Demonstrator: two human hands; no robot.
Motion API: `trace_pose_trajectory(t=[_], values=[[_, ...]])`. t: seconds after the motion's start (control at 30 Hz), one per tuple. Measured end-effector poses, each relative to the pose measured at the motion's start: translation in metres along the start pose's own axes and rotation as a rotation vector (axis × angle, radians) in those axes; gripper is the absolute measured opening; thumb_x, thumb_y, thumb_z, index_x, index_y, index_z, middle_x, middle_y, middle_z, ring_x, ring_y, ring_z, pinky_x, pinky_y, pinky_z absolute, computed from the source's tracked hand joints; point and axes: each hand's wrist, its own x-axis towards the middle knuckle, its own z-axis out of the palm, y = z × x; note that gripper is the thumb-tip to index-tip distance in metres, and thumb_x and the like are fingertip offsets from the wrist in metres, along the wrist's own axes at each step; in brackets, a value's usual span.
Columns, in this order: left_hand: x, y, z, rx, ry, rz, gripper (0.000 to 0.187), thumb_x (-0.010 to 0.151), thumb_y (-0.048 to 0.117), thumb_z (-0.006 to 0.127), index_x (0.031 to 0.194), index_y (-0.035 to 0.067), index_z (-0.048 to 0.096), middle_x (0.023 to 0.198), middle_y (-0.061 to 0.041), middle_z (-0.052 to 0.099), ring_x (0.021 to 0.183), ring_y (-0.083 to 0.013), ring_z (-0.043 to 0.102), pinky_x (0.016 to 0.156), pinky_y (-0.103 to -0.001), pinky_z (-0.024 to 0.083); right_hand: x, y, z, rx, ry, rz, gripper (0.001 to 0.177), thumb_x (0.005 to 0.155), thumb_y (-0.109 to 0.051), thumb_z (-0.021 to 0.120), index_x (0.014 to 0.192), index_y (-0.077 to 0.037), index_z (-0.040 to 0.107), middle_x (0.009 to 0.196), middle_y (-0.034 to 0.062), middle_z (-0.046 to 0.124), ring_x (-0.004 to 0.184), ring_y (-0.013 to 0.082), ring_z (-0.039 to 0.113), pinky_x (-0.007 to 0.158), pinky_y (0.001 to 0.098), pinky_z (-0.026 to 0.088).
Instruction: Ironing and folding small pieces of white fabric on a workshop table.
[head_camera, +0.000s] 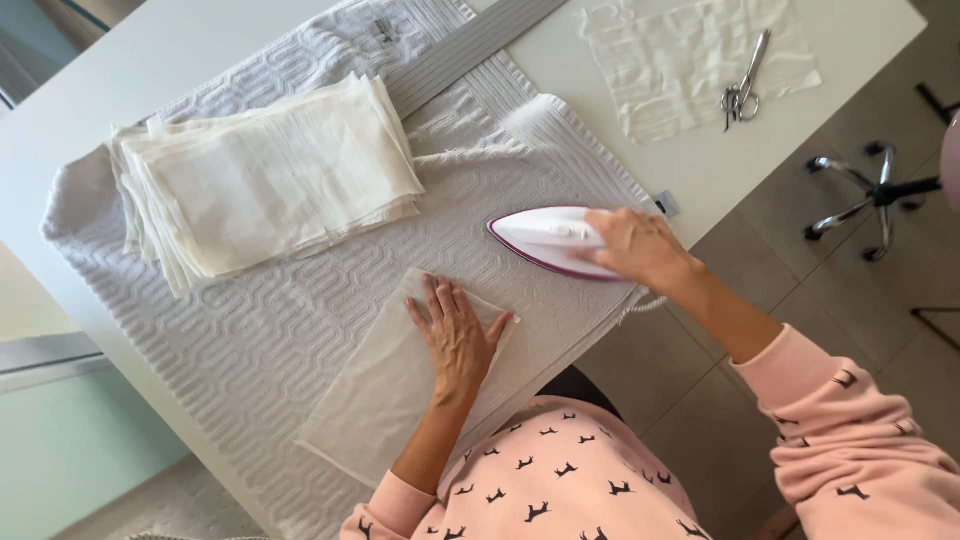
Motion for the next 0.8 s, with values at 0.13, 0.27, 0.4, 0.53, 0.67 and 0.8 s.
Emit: trace_pose_trajectory(t=[0.13,0.27,0.4,0.53,0.67,0.8], values=[[0.005,-0.006,0.002,-0.007,0.044,0.018,0.098,0.077,0.066,0.073,0.134,-0.010,0.048,0.139,-0.027,0.045,0.148,-0.0448,0.031,0.116,-0.073,0.018,-0.043,-0.014,-0.017,0.186,-0.265,0.057,0.061,0.088,-0.065,0.057,0.109,-0.010,0.071,0.091,0.0232,0.077,0.090,0.0472,0.074,0.080,0.0547,0.057],[0.002,-0.009,0.006,-0.035,0.100,0.041,0.095,0.078,0.067,0.070,0.131,-0.009,0.051,0.135,-0.025,0.048,0.146,-0.0438,0.035,0.115,-0.071,0.018,-0.098,-0.007,0.027,0.282,-0.379,0.178,0.058,0.084,-0.068,0.061,0.094,-0.012,0.073,0.078,0.0272,0.073,0.079,0.0465,0.074,0.068,0.0498,0.059],[0.002,-0.015,0.012,-0.074,0.134,0.067,0.090,0.080,0.065,0.071,0.129,-0.009,0.053,0.131,-0.025,0.050,0.144,-0.0436,0.038,0.114,-0.071,0.020,-0.119,-0.013,0.057,0.266,-0.385,0.144,0.055,0.083,-0.072,0.063,0.089,-0.018,0.069,0.074,0.0219,0.073,0.076,0.0424,0.075,0.066,0.0469,0.058],[0.012,-0.028,0.023,-0.025,0.191,0.103,0.066,0.090,0.054,0.065,0.123,-0.003,0.056,0.124,-0.019,0.051,0.138,-0.0394,0.044,0.109,-0.064,0.027,-0.114,-0.025,0.061,0.279,-0.368,0.176,0.052,0.086,-0.069,0.061,0.089,-0.018,0.068,0.074,0.0226,0.072,0.078,0.0429,0.075,0.068,0.0488,0.058],[0.020,-0.070,0.046,-0.013,0.184,0.179,0.019,0.099,0.020,0.058,0.112,0.008,0.063,0.115,-0.009,0.054,0.124,-0.0293,0.054,0.099,-0.047,0.037,-0.109,-0.044,0.044,0.363,-0.386,0.223,0.051,0.086,-0.067,0.062,0.088,-0.016,0.066,0.077,0.0263,0.071,0.082,0.0442,0.073,0.070,0.0504,0.057],[0.032,-0.088,0.010,-0.052,0.205,0.139,0.014,0.100,0.018,0.058,0.111,0.012,0.064,0.116,-0.006,0.056,0.117,-0.0249,0.056,0.090,-0.039,0.042,-0.097,-0.055,0.041,0.362,-0.383,0.193,0.050,0.087,-0.065,0.061,0.088,-0.015,0.066,0.078,0.0264,0.070,0.083,0.0440,0.073,0.070,0.0501,0.057]])
